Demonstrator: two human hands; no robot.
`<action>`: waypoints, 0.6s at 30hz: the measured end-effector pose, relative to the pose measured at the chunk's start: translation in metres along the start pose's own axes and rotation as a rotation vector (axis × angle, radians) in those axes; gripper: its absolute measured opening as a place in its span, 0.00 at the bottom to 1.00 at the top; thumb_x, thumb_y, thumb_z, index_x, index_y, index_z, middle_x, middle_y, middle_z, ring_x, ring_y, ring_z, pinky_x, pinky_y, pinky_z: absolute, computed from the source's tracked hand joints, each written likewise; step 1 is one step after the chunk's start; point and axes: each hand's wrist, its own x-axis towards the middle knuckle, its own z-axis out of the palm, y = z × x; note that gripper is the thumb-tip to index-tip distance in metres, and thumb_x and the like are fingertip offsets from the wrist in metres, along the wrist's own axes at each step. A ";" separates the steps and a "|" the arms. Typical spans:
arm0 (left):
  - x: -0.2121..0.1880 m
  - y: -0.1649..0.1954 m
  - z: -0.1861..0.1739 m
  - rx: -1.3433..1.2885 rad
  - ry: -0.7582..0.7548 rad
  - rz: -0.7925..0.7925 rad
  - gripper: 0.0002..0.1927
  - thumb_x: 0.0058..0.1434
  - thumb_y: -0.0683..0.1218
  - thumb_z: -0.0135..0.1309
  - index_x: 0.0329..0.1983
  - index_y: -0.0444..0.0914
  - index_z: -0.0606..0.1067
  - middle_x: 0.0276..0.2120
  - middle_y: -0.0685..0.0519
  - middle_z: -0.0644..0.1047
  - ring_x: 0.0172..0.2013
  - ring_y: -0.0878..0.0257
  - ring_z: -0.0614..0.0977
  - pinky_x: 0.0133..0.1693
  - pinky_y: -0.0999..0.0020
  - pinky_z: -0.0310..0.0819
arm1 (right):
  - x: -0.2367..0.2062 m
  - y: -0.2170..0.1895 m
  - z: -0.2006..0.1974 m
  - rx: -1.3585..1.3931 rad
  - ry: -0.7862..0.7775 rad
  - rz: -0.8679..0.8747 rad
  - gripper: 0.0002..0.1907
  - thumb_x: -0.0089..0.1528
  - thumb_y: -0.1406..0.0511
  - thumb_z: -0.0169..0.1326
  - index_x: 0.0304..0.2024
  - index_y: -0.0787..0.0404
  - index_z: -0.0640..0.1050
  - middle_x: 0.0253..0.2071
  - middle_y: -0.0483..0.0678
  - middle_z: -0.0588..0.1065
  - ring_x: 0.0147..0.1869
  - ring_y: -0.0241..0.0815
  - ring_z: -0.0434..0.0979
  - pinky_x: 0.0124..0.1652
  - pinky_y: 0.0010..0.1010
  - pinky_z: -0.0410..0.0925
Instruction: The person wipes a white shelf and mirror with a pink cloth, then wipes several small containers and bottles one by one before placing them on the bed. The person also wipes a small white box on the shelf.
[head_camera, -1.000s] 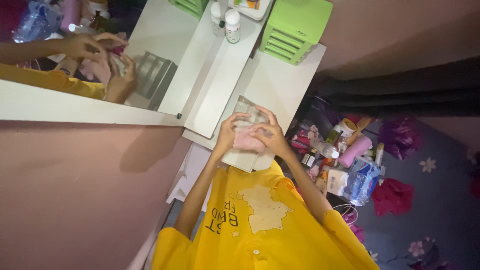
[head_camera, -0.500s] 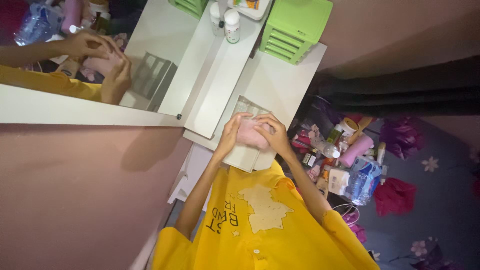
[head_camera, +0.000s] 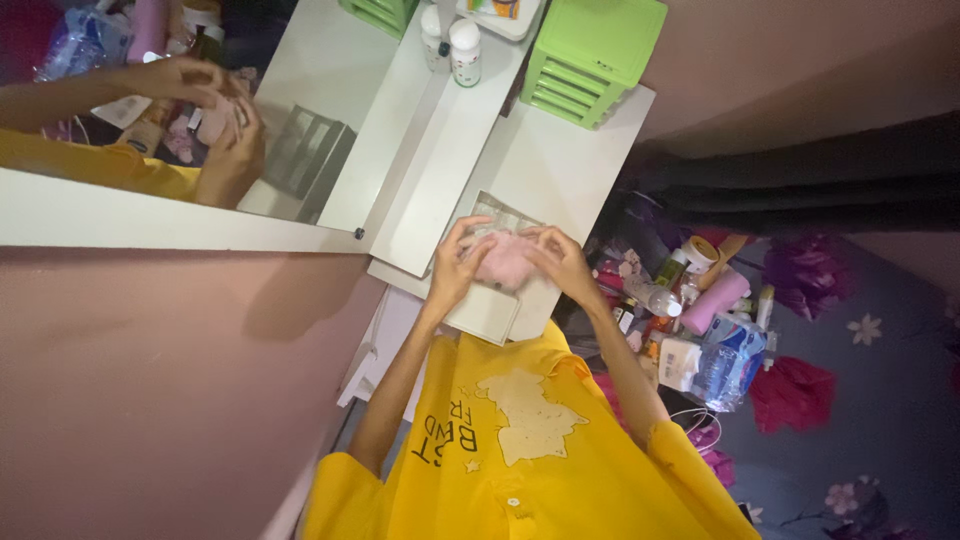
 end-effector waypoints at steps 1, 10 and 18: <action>0.000 0.001 0.001 -0.004 0.017 0.012 0.18 0.67 0.35 0.56 0.60 0.33 0.71 0.55 0.47 0.77 0.53 0.61 0.83 0.50 0.72 0.78 | -0.001 0.008 0.001 0.157 0.019 0.090 0.12 0.66 0.67 0.57 0.48 0.59 0.68 0.63 0.49 0.72 0.64 0.40 0.73 0.52 0.34 0.71; 0.002 -0.007 0.017 0.055 0.231 0.100 0.14 0.70 0.37 0.54 0.57 0.31 0.75 0.49 0.48 0.81 0.48 0.67 0.81 0.48 0.74 0.76 | -0.016 0.021 0.052 0.710 0.233 0.161 0.28 0.69 0.63 0.50 0.70 0.56 0.58 0.63 0.48 0.68 0.63 0.42 0.72 0.57 0.40 0.69; -0.008 -0.025 0.011 0.627 0.327 0.360 0.20 0.64 0.30 0.45 0.57 0.35 0.75 0.41 0.45 0.79 0.39 0.53 0.82 0.40 0.60 0.76 | -0.015 0.023 0.057 0.168 0.388 0.136 0.14 0.69 0.63 0.57 0.51 0.67 0.77 0.38 0.41 0.73 0.38 0.29 0.66 0.37 0.23 0.61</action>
